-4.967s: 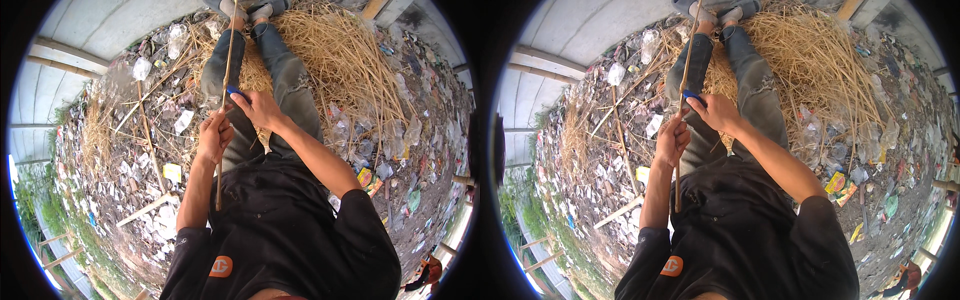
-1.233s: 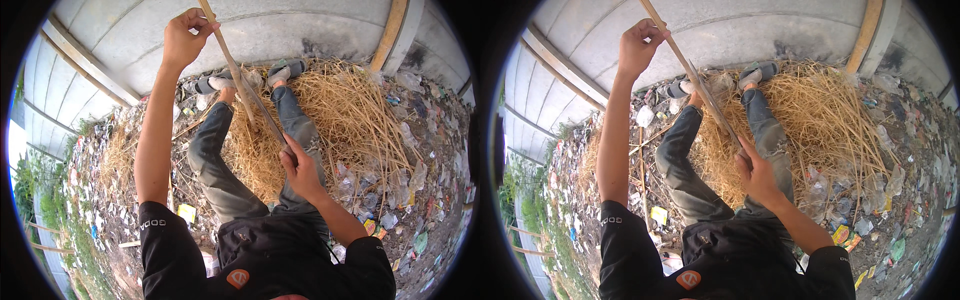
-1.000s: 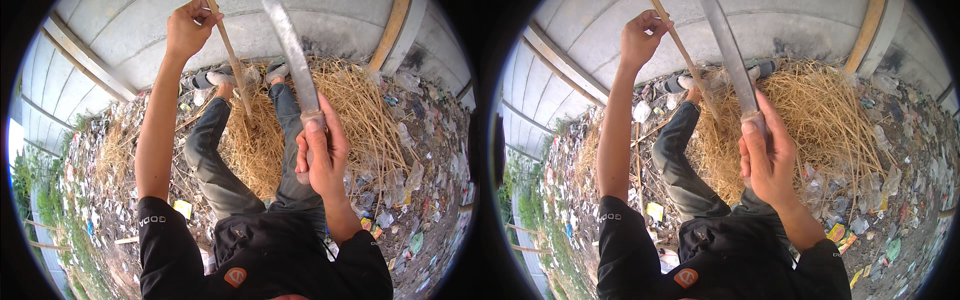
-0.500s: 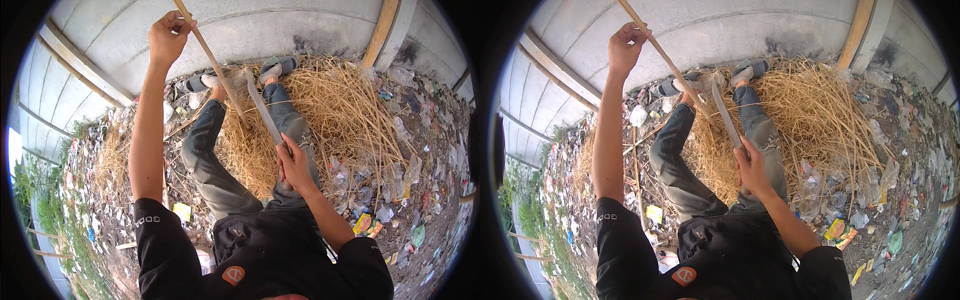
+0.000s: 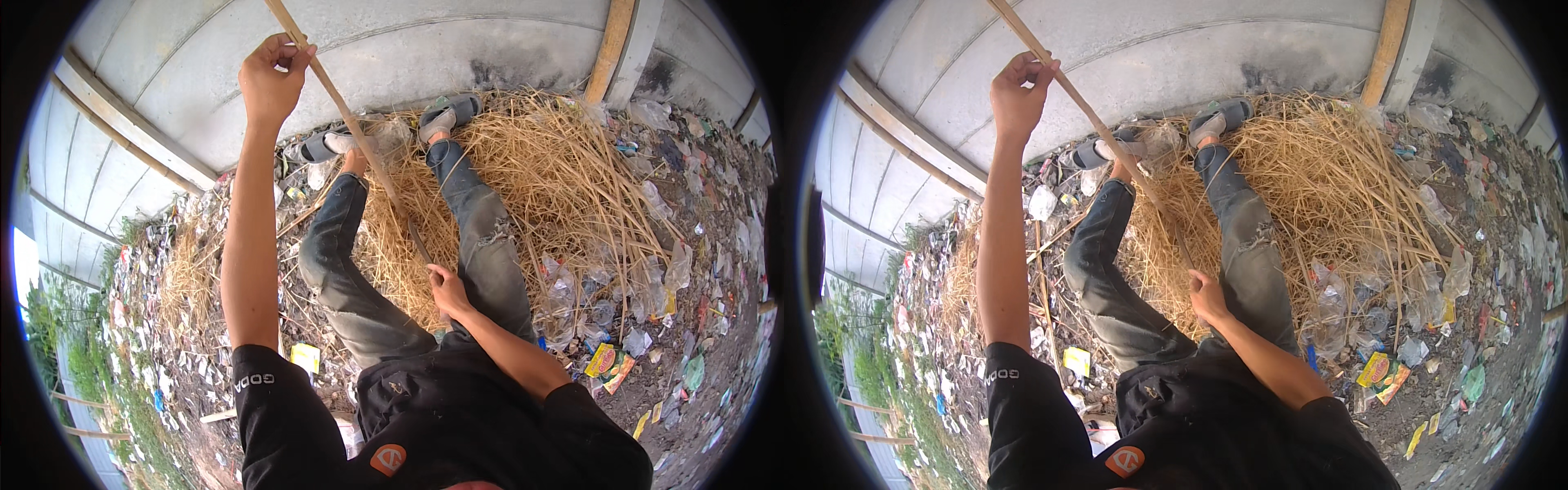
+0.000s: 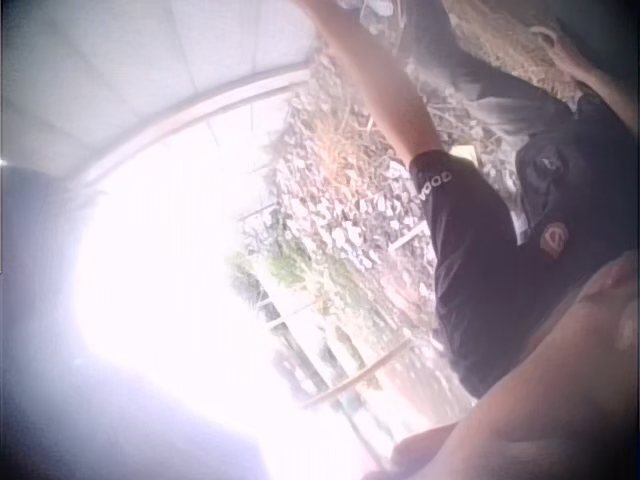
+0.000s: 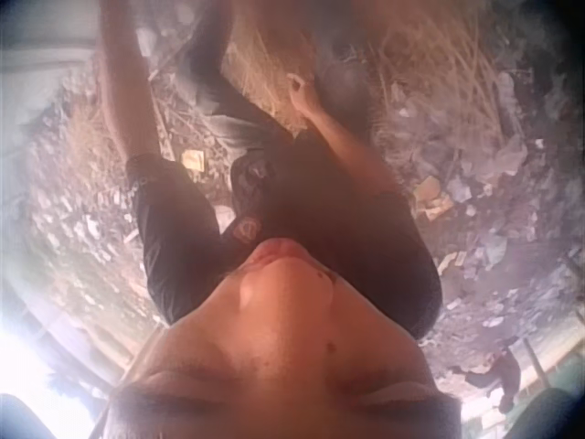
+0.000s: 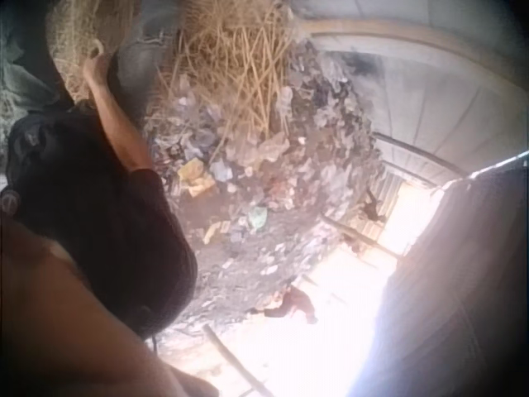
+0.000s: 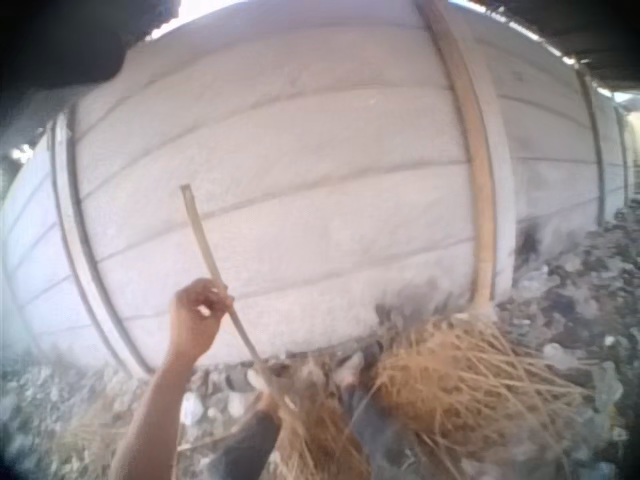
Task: The person sits on a pile of straw and uses a utility knife to shave and smooth thin bamboo sticks. They hold the sticks against their legs and scrape the blade along the surface to remove splinters and create a smooth finish.
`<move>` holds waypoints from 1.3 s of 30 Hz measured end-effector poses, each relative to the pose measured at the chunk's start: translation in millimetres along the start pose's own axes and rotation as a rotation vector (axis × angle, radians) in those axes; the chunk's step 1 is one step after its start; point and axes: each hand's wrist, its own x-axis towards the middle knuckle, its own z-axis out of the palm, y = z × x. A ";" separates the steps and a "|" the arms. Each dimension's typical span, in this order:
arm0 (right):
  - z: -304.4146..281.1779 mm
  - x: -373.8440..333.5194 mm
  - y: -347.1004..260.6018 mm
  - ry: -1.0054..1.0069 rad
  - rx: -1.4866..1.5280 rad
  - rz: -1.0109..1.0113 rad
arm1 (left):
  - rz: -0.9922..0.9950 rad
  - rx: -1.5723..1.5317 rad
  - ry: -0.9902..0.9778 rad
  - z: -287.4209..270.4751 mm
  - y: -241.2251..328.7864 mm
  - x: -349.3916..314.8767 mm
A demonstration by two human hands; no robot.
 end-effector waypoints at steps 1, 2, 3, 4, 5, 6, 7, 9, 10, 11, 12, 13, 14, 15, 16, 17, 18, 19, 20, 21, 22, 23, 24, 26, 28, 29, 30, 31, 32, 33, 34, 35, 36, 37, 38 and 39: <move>-3.3 -0.7 1.0 0.064 -0.073 -0.182 | -0.002 -0.005 0.018 1.2 1.1 -1.4; -3.5 10.9 -1.6 0.131 -0.042 -0.274 | 0.008 -0.023 0.033 3.7 1.9 5.9; -10.0 13.0 -34.3 0.165 -0.022 -0.355 | -0.015 -0.024 0.048 -1.2 -4.1 0.8; -23.0 16.9 -60.5 0.183 0.031 -0.377 | -0.021 -0.037 0.070 -1.4 -8.0 1.1; -35.6 20.7 -87.9 0.198 0.086 -0.401 | -0.056 -0.078 0.054 -3.4 -11.6 0.7; -45.6 20.4 -109.0 0.181 0.175 -0.355 | -0.052 -0.079 0.055 -4.3 -13.2 1.2; -51.6 15.9 -123.3 0.160 0.253 -0.321 | -0.048 -0.076 0.057 -6.0 -14.9 2.1; -63.7 7.5 -146.8 0.124 0.394 -0.266 | -0.072 -0.165 0.046 -12.1 -15.1 6.8; -68.9 2.7 -156.2 0.102 0.459 -0.244 | -0.104 -0.255 0.033 -15.9 -11.7 10.1; -74.0 -5.4 -166.9 0.043 0.479 -0.234 | -0.136 -0.344 0.019 -20.8 -8.6 13.8; -77.4 -11.7 -172.6 0.040 0.477 -0.243 | -0.119 -0.448 0.014 -24.4 -4.5 20.3; -78.8 -16.7 -177.0 0.031 0.475 -0.254 | -0.103 -0.546 0.012 -30.5 -0.7 28.3; -78.6 -20.5 -178.5 0.022 0.473 -0.264 | -0.086 -0.644 0.009 -35.7 3.1 33.6; -78.7 -22.5 -178.6 0.001 0.474 -0.282 | 0.033 -0.571 0.057 -37.9 8.6 37.1; -78.5 -24.9 -178.1 -0.020 0.475 -0.301 | 0.037 -0.618 0.070 -41.6 12.8 41.5; -77.4 -27.0 -178.7 -0.041 0.476 -0.319 | 0.041 -0.664 0.083 -45.6 16.5 46.9; -75.7 -30.0 -181.8 -0.057 0.479 -0.297 | 0.044 -0.708 0.094 -49.7 20.6 52.3; -74.9 -33.7 -186.2 -0.074 0.482 -0.275 | -0.052 -0.770 0.129 -51.9 25.7 59.1; -73.0 -36.1 -188.9 -0.091 0.485 -0.253 | -0.085 -0.867 0.129 -56.8 29.6 61.8; -72.3 -36.5 -188.2 -0.093 0.482 -0.263 | -0.117 -0.974 0.123 -58.7 35.5 64.7; -71.8 -36.1 -186.5 -0.095 0.479 -0.273 | -0.150 -1.080 0.117 -60.7 41.0 66.8; -71.6 -36.3 -185.4 -0.096 0.476 -0.282 | -0.152 -1.158 0.086 -62.8 46.3 67.0; -70.9 -38.0 -184.7 -0.098 0.479 -0.277 | -0.141 -1.218 0.054 -65.7 47.4 65.7; -70.1 -40.4 -184.0 -0.098 0.484 -0.267 | -0.120 -1.340 -0.014 -68.6 46.5 63.4; -70.6 -42.8 -185.9 -0.103 0.520 -0.275 | -0.102 -1.371 -0.020 -69.6 39.1 65.9; -71.2 -44.2 -187.4 -0.104 0.537 -0.279 | -0.092 -1.388 -0.024 -69.5 35.7 67.5; -72.8 -45.1 -188.9 -0.106 0.540 -0.294 | -0.114 -1.305 0.016 -69.8 35.9 66.8; -74.6 -45.8 -191.0 -0.108 0.543 -0.309 | -0.136 -1.222 0.056 -70.2 36.2 66.4; -76.6 -46.7 -193.7 -0.110 0.545 -0.324 | -0.157 -1.138 0.095 -70.8 36.6 66.4; -78.8 -48.2 -197.1 -0.110 0.555 -0.328 | -0.118 -1.024 0.120 -70.9 41.6 64.2; -81.2 -50.1 -201.5 -0.111 0.564 -0.331 | -0.079 -0.909 0.145 -70.8 47.4 60.9; -83.4 -51.9 -205.6 -0.113 0.574 -0.335 | -0.040 -0.793 0.170 -71.8 52.3 59.7; -85.3 -53.2 -207.9 -0.108 0.572 -0.346 | -0.086 -0.730 0.162 -73.5 51.2 61.9; -87.1 -54.3 -210.1 -0.105 0.570 -0.357 | -0.131 -0.666 0.154 -77.1 48.1 65.2; -88.6 -55.3 -211.8 -0.101 0.568 -0.368 | -0.176 -0.602 0.146 -78.8 46.4 67.2; -89.9 -56.7 -214.1 -0.107 0.563 -0.382 | -0.171 -0.566 0.138 -81.3 48.5 67.6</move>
